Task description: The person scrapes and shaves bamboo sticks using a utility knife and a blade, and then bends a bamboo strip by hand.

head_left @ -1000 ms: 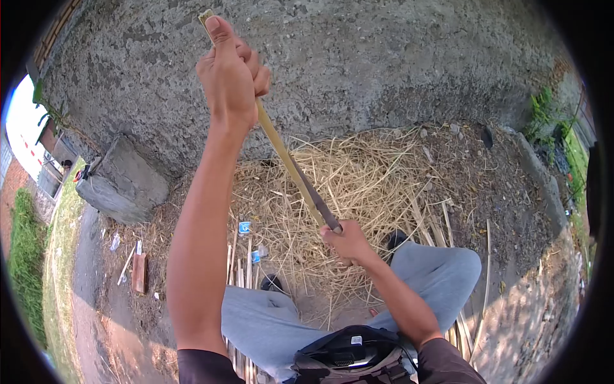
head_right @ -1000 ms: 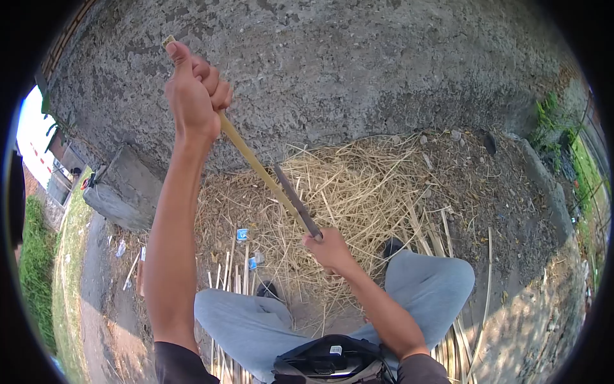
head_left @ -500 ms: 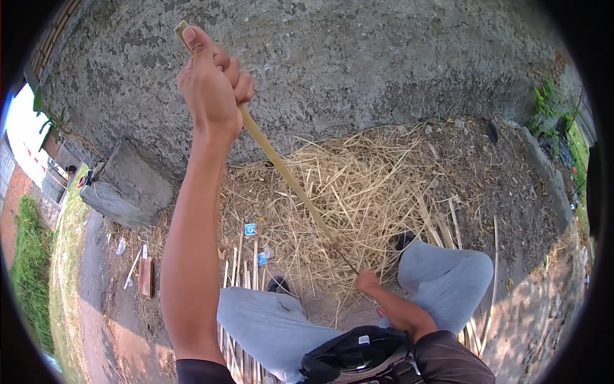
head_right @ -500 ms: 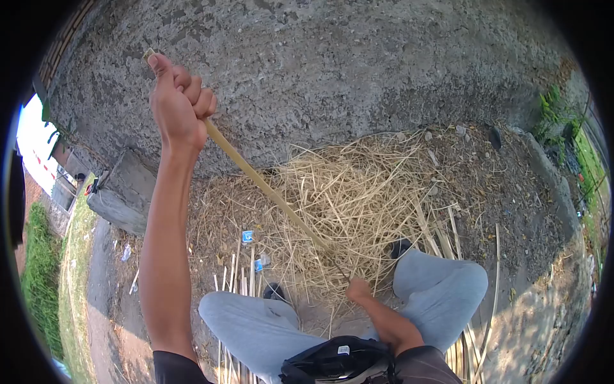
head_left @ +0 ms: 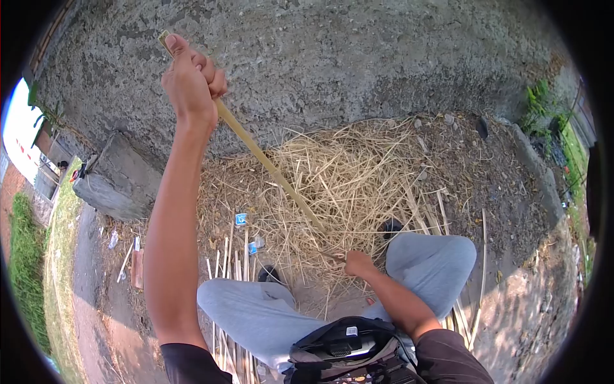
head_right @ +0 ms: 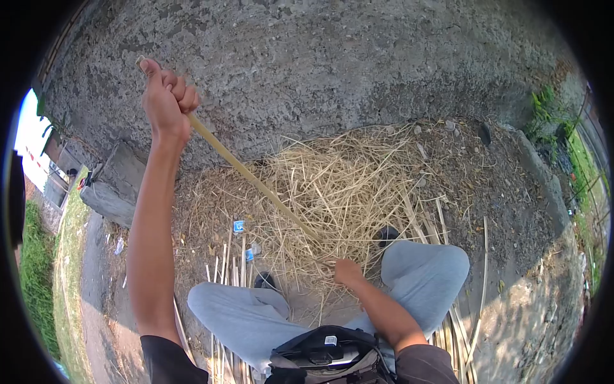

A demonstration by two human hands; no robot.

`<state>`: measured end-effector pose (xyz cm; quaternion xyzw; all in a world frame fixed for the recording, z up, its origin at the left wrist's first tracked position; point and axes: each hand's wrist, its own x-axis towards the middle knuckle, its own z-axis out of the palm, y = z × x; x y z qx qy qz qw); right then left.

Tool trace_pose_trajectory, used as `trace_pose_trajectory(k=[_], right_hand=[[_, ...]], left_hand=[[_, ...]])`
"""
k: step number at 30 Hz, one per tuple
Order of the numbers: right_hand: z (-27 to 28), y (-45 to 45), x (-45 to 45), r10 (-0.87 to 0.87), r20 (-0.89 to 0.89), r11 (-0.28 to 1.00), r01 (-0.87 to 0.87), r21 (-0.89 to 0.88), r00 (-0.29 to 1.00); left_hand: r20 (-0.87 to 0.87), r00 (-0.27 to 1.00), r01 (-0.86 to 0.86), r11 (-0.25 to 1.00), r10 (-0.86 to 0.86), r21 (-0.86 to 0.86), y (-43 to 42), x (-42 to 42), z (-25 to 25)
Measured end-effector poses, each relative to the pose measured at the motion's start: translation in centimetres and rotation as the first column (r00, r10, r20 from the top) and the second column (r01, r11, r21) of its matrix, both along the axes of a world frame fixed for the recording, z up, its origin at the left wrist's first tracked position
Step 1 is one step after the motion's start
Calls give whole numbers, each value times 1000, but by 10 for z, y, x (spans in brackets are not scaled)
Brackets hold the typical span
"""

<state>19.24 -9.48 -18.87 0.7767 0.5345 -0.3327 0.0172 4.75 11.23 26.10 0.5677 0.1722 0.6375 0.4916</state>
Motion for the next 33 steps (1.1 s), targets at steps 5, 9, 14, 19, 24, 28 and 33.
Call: trace_pose_trajectory(k=[5,9,14,19,24,28,33], right_hand=[[3,5,22,-93,-8,994,92,-58,996],[-12,12,28,-174,-11,979,174,109,985],[-29,8,-6,-304,-101,927,318,197,947],[-153,10,-13,-71,-132,984,91,151,989],[-144,11,-3,-127,-137,988,138,73,982],[-111,9,-10,-350,-269,918,385,91,897],[-84,25,-43,-304,-404,851,437,293,863]], left_hand=[[53,996,-69,995,73,-67,8,-33,-4],[72,989,-121,987,128,-102,15,-57,-8],[94,988,-113,991,119,-66,17,-63,-11],[103,989,-97,993,104,-69,13,-54,-10],[90,980,-172,982,179,-75,15,-53,-11],[83,970,-222,972,228,-81,14,-50,-9],[77,967,-238,968,243,-76,17,-50,-11]])
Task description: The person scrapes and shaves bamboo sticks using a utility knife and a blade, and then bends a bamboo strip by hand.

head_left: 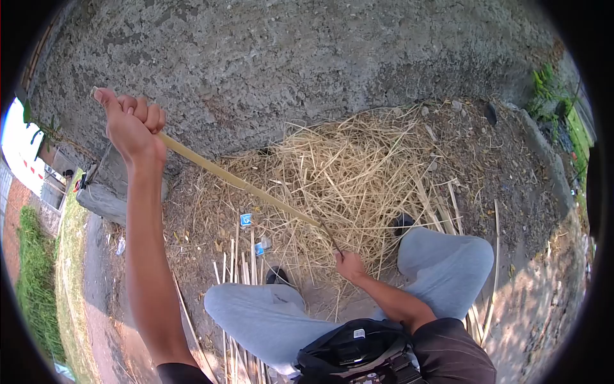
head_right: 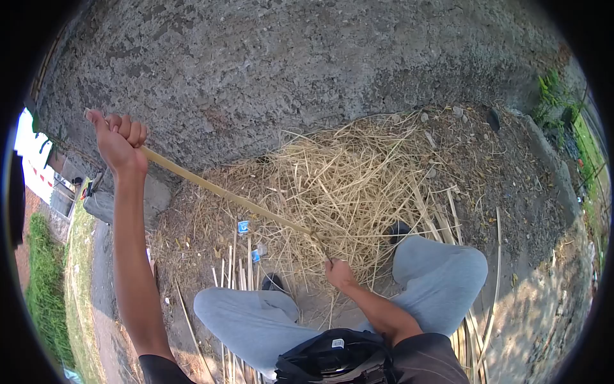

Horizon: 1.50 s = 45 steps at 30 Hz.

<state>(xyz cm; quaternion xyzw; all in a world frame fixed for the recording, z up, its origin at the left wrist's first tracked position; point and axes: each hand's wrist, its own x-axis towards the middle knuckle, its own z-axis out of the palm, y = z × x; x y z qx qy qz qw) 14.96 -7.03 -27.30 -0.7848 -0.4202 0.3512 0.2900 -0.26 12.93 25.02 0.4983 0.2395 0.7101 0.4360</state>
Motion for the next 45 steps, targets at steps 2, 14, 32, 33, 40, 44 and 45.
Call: trace_pose_trajectory(k=[2,14,32,33,40,44,45], right_hand=[[1,2,2,2,-18,998,-1,68,1000],[-78,-18,36,135,160,896,-51,-441,978],[116,38,44,611,223,760,-484,-434,759],[139,35,45,667,288,726,-512,-459,687],[199,-56,64,587,524,803,-525,-282,617],[280,-109,83,254,615,958,-280,-56,746],[300,-125,88,71,631,984,-156,80,772]], left_hand=[[-9,1000,-16,1000,16,24,6,-2,-2],[6,1000,-19,1000,19,14,-5,14,2],[-88,992,-26,812,95,583,-147,-207,179],[-80,993,-23,808,87,589,-153,-205,171],[502,735,-670,602,455,434,-177,-228,79],[632,691,-635,712,349,300,-150,-270,20],[712,621,-633,745,328,209,-138,-275,11]])
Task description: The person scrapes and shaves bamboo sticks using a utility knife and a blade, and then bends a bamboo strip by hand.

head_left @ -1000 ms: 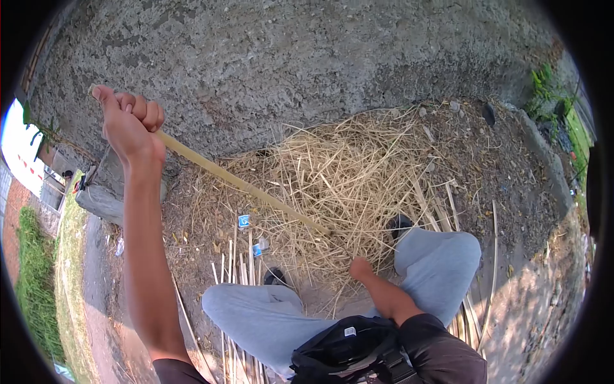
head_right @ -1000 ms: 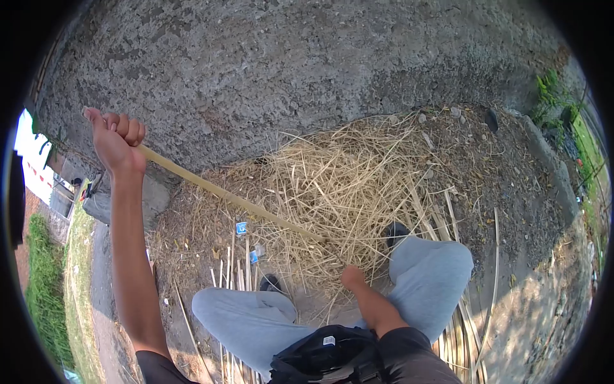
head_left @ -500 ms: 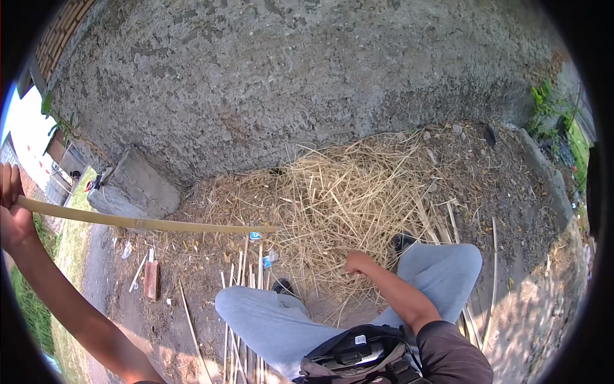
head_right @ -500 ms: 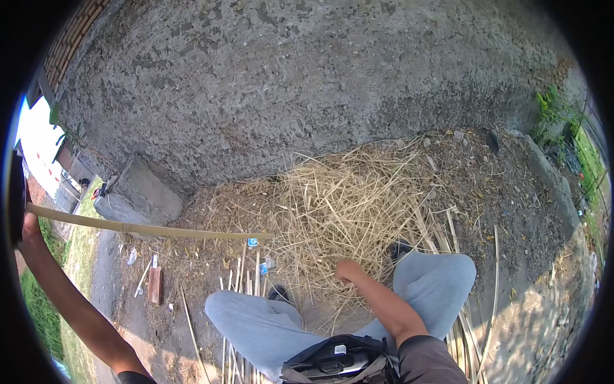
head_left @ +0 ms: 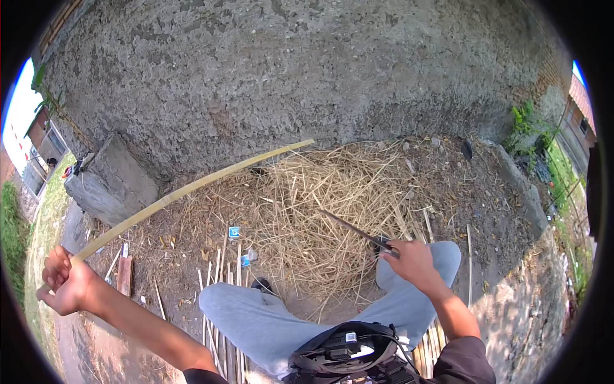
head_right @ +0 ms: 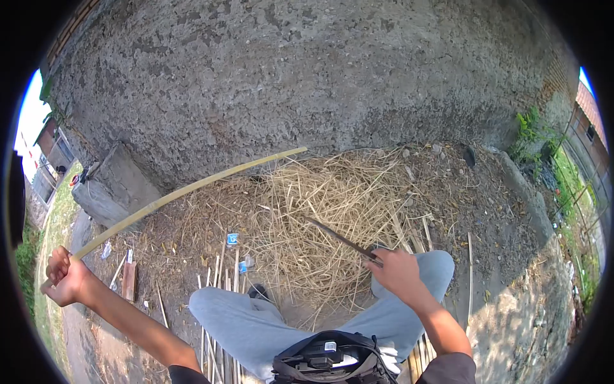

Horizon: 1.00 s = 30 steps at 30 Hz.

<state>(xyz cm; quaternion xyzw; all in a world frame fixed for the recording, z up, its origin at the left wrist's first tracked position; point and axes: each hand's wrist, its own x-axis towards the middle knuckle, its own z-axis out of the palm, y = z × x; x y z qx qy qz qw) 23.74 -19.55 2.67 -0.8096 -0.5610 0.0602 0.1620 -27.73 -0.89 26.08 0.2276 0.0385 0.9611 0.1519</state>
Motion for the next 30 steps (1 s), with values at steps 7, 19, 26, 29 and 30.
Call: trace_pose_trajectory(k=[7,19,26,29,30], right_hand=[[-20,-107,63,-601,-200,511,564,649,774],[-277,-343,-33,-585,32,647,490,-584,810],[-285,-345,-26,-459,-133,713,276,-644,878],[-294,-323,-22,-508,-189,724,297,-623,840],[-296,-313,-23,-523,-215,730,303,-612,825]], left_hand=[[500,825,396,901,-265,-175,96,20,-125],[565,687,680,679,-457,-277,145,88,-233],[551,637,742,624,-539,-247,140,105,-237],[551,625,757,603,-554,-253,138,104,-242],[545,607,772,593,-579,-229,138,102,-246]])
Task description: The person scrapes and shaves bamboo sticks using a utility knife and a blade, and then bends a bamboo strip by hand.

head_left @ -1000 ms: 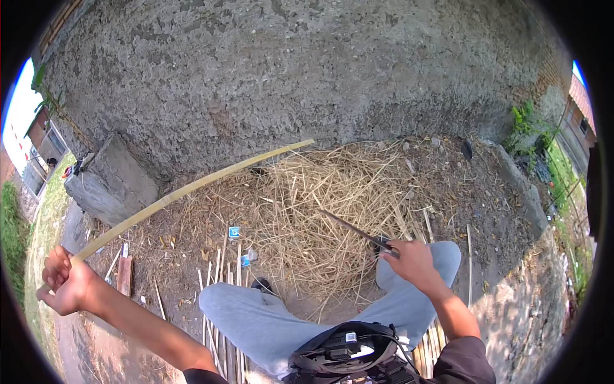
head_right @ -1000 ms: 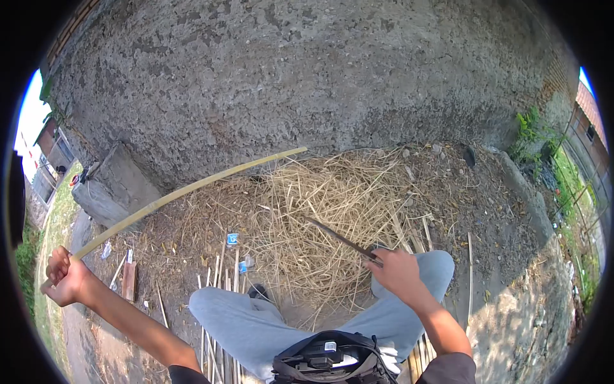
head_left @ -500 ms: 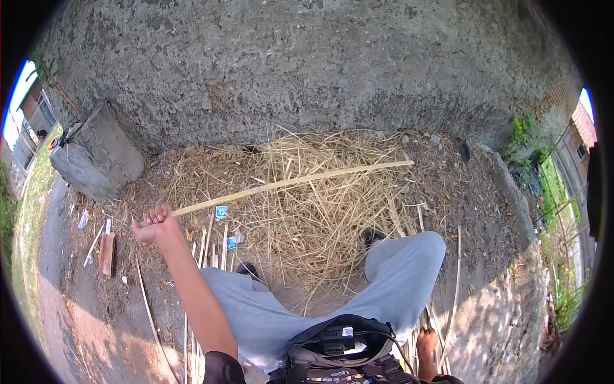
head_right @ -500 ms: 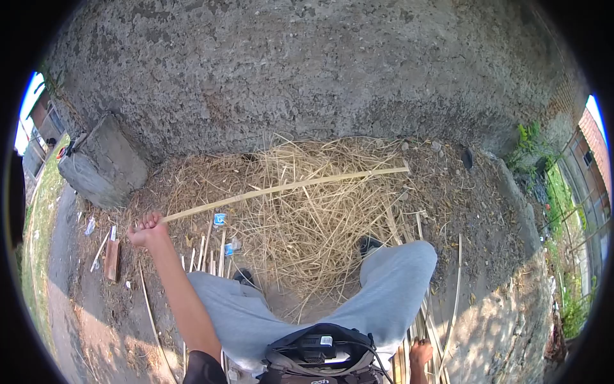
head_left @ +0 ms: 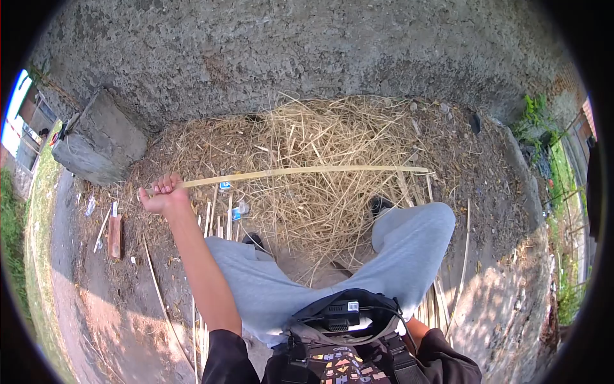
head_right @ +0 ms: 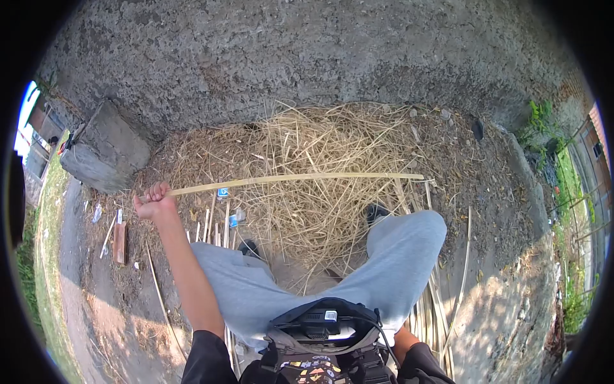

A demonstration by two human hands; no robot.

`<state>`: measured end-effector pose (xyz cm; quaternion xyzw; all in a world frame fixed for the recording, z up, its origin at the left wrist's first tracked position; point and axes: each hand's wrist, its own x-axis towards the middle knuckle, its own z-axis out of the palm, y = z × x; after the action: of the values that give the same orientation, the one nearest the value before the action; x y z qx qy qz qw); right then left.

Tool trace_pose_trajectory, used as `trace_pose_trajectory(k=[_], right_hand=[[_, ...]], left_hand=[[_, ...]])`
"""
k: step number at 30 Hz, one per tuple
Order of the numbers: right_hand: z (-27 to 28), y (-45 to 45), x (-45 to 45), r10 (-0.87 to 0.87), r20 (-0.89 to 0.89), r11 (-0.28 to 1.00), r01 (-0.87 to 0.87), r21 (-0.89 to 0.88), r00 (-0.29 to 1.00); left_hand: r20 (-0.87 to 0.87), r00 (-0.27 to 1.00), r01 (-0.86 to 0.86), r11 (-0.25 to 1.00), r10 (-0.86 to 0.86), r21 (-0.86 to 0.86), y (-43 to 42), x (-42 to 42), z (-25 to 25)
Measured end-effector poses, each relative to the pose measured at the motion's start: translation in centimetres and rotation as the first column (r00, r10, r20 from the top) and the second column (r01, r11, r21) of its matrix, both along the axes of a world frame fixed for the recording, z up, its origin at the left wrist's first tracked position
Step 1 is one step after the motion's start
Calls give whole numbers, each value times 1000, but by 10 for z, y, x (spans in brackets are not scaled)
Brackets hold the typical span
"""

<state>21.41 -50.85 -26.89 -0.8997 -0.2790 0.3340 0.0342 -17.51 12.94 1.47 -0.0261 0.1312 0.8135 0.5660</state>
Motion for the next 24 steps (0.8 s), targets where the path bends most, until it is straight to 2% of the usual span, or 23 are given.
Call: trace_pose_trajectory(k=[5,10,13,15,17,19,20,22,24], right_hand=[[-12,48,-3,-90,-75,994,95,61,993],[-31,77,2,-210,-124,974,219,64,970],[-42,93,20,-397,-134,900,413,139,908],[-45,108,47,-594,-178,717,616,325,785],[-40,134,94,-709,-304,376,706,600,636],[-7,171,152,-664,-454,-7,602,799,595],[26,194,179,-609,-488,-136,523,841,626],[158,249,176,-511,-570,-250,523,815,643],[248,293,156,-195,-551,-201,517,832,811]], left_hand=[[65,996,-52,998,53,-20,5,-15,-10],[120,991,-76,995,67,68,2,-33,-10],[172,980,-116,989,100,87,1,-39,-9],[204,975,-110,985,81,131,1,-43,-8],[230,971,-107,980,67,165,-1,-44,-7],[230,972,-97,975,49,202,1,-45,-11],[238,971,-82,967,22,242,2,-43,-9],[251,968,-75,963,8,258,-2,-33,0],[229,974,-64,967,6,248,1,-28,-2]])
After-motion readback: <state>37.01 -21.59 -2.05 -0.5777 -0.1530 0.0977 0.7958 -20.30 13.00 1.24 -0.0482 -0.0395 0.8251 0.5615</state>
